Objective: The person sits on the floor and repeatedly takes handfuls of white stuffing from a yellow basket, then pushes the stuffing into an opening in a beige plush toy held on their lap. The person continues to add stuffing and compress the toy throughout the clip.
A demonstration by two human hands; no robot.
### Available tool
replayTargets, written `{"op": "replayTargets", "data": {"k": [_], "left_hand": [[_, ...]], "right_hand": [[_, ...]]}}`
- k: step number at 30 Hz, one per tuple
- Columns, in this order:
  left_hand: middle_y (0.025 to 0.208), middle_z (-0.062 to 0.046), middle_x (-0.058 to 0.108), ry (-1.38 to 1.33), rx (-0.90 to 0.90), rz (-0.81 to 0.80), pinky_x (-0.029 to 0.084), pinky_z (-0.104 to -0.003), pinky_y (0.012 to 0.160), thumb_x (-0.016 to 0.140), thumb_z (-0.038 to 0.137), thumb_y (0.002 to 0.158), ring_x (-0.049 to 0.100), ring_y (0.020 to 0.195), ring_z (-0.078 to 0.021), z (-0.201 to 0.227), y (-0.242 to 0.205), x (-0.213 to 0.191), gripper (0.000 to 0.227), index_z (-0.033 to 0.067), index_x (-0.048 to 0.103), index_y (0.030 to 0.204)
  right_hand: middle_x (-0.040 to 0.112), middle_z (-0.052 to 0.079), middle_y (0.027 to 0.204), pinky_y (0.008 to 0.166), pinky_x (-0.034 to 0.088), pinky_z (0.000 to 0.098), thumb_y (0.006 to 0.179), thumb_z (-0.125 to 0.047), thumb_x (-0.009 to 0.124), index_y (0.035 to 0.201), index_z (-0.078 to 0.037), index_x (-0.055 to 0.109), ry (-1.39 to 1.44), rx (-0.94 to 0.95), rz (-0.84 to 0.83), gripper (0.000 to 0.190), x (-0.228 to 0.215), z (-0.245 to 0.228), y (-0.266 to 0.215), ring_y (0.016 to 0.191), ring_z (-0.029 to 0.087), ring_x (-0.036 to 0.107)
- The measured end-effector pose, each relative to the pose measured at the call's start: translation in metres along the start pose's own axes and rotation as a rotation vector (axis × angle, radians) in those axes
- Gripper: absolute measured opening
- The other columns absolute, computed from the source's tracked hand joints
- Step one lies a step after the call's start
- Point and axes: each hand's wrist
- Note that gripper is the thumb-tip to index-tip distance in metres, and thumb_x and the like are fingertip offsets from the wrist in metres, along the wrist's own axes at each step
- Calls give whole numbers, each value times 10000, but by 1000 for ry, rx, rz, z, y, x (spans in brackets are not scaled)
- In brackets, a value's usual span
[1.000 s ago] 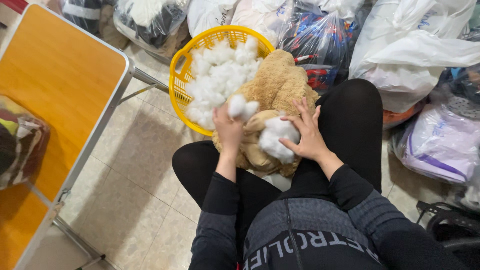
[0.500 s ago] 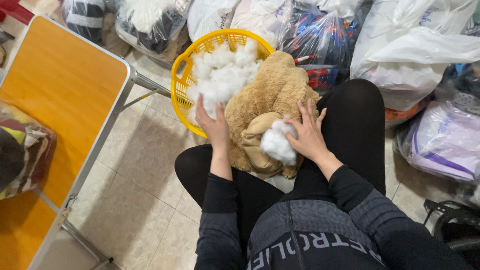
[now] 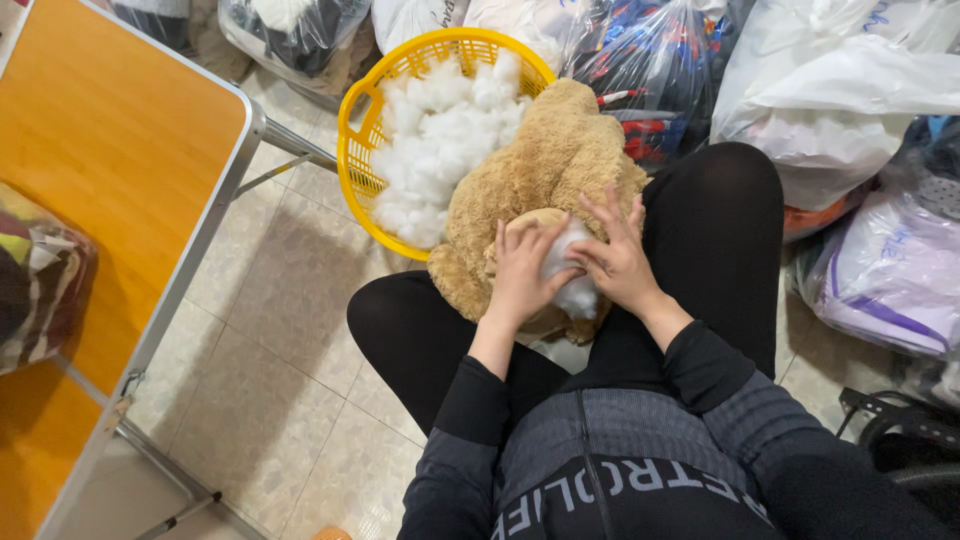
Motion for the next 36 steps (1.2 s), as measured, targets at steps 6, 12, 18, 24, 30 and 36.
{"op": "replayTargets", "data": {"k": [6, 12, 18, 24, 30, 36], "left_hand": [[998, 0, 718, 140, 4, 62, 191, -595, 1253, 721, 112, 844, 615, 1116, -237, -24, 4, 14, 254, 178, 757, 1086], [1018, -65, 709, 89, -165, 395, 239, -556, 1260, 610, -21, 762, 625, 1094, -270, -70, 19, -25, 370, 113, 733, 1084], [1302, -221, 582, 150, -411, 566, 261, -565, 1088, 744, 113, 755, 514, 1176, -413, -96, 42, -76, 803, -38, 439, 1483], [1436, -118, 607, 41, -194, 390, 296, -515, 1256, 737, 211, 926, 477, 1441, -377, -67, 22, -54, 481, 91, 615, 1375], [1334, -94, 638, -6, -69, -33, 62, -661, 1196, 834, 328, 795, 354, 1449, -391, -16, -4, -23, 533, 159, 694, 1281], [1114, -17, 722, 117, -49, -54, 36, -666, 1260, 787, 212, 846, 520, 1325, -285, -6, -6, -7, 213, 186, 770, 1057]], "right_hand": [[441, 56, 1630, 1287, -22, 686, 923, -264, 774, 1011, -239, 784, 36, 35, 46, 93, 0, -1, 0, 1631, 329, 149], [331, 133, 1669, 1230, -118, 724, 806, -472, 811, 1134, -207, 737, 16, 48, -39, 428, -13, -10, 5, 1624, 407, 54], [223, 221, 1660, 1138, -184, 741, 637, -522, 847, 1140, -164, 722, -88, -12, -295, 630, -11, -19, 10, 1562, 431, -52], [310, 149, 1687, 1174, -152, 744, 820, -317, 810, 833, -138, 765, -165, 135, -257, 185, 0, 0, 4, 1604, 426, -17], [395, 103, 1652, 1171, -149, 739, 860, -144, 741, 875, -135, 782, -77, 173, -143, 44, 3, 11, -2, 1608, 408, 45], [453, 50, 1626, 1233, -132, 705, 837, -96, 750, 896, -143, 769, -39, 107, -106, 77, -1, 4, 1, 1634, 354, 105]]}}
Point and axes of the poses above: each hand's wrist, its own y-axis towards the middle knuckle, its own x-axis out of the palm, z = x × y
